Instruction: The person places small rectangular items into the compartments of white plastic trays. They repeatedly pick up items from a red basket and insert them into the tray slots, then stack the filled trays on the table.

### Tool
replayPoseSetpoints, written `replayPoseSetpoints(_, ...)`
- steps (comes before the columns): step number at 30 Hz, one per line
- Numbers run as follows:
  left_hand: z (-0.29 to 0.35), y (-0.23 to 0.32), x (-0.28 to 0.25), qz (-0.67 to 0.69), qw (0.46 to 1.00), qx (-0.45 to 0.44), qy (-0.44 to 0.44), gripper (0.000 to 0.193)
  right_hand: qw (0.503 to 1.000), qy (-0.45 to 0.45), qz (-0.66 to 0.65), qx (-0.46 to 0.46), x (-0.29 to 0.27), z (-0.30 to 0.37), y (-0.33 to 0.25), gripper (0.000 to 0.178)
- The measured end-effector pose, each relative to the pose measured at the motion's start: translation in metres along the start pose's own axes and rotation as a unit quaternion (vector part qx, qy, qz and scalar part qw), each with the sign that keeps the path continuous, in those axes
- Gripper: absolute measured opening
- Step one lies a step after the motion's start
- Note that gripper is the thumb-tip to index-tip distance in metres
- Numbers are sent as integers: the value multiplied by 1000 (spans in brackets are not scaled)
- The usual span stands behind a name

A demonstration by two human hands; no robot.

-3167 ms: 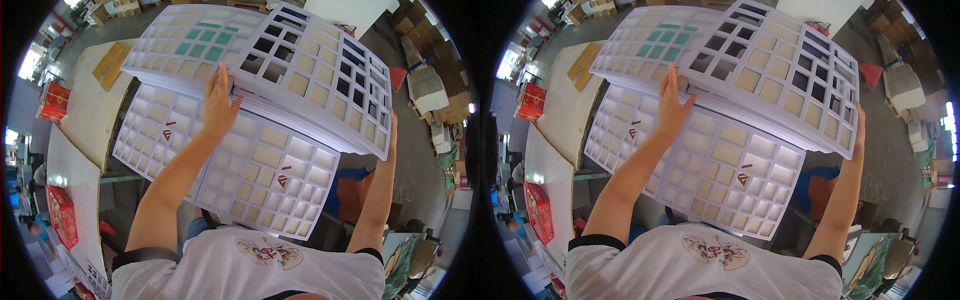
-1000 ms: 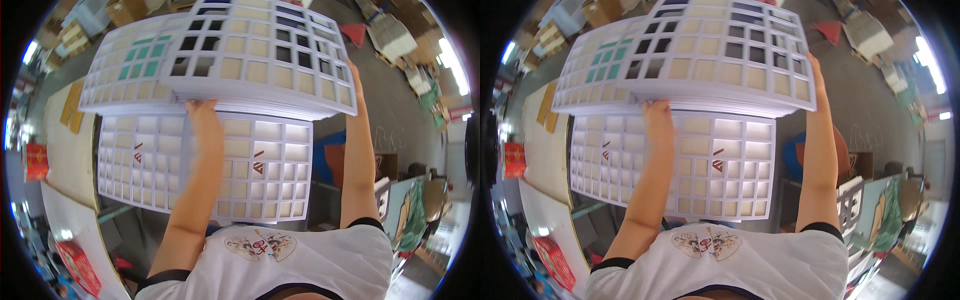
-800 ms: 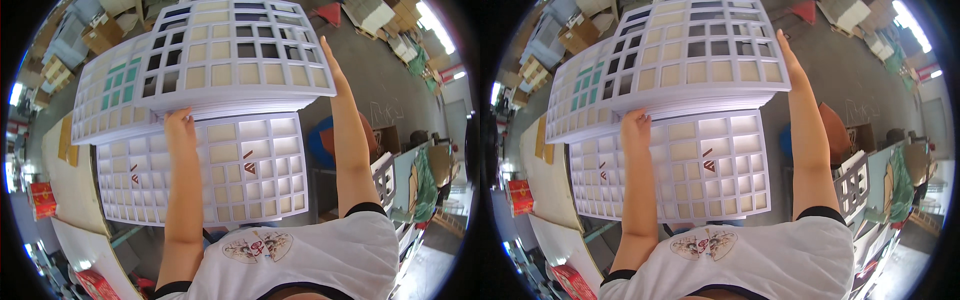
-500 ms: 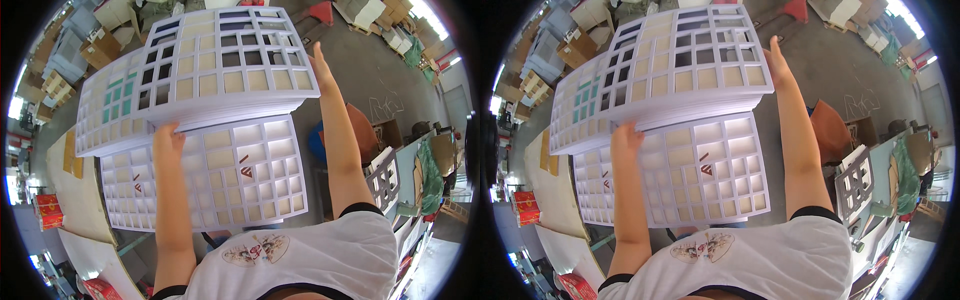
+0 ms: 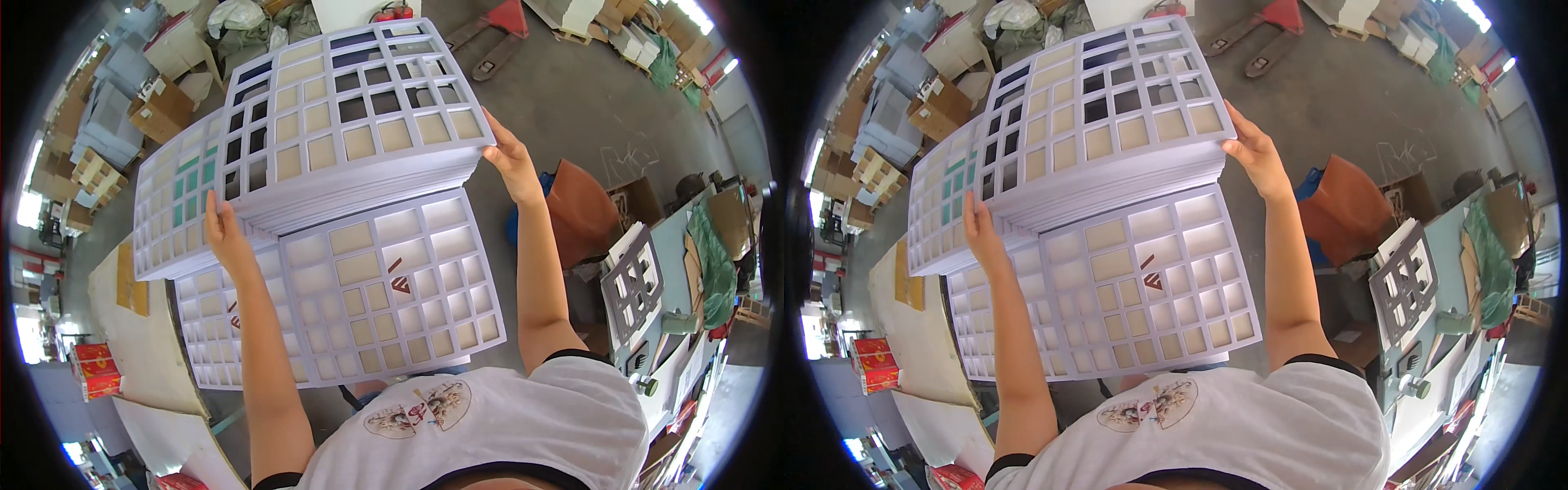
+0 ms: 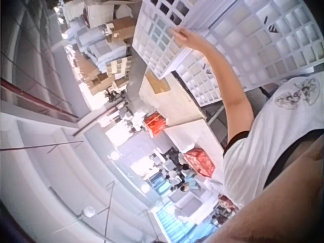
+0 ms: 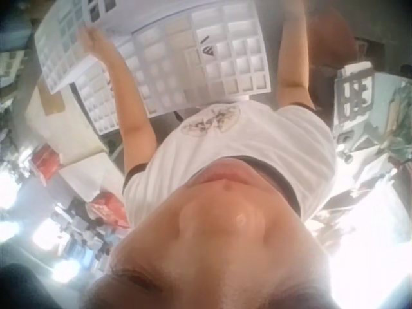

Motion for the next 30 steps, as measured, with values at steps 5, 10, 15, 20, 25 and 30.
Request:
replayPoseSetpoints(5, 3, -3, 0, -35, 999, -7, -7, 46, 996, 82, 19, -12, 5, -3, 15, 76)
replayPoseSetpoints(10, 3, -5, -5, 24, 999, -11, -39, 61, 995, 96, 17, -18, 11, -1, 12, 75)
replayPoseSetpoints(15, 4, -14, -8, 122, 984, 24, -130, 84, 998, 43, -30, 27, 3, 7, 23, 70)
replayPoseSetpoints(20, -8, -44, -13, 78, 982, -4, -173, 61, 996, 48, -13, 75, -4, 5, 33, 53)
replayPoseSetpoints(25, -1, -41, -7, 71, 989, 24, -129, 36, 993, 91, 29, 75, 2, 2, 27, 41)
replayPoseSetpoints(30, -5, -42, -14, 7, 989, -1, -144, 34, 989, 86, 62, 99, 4, 1, 17, 45)
Point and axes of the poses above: each hand's wrist, its own z-axis away from the middle knuckle, its own x-axis out of the palm, y = z × x, the point moved 1 cm from there along -z, towards the middle knuckle, and after that the axes turned 8 degrees about x, right-handed, at the moved point
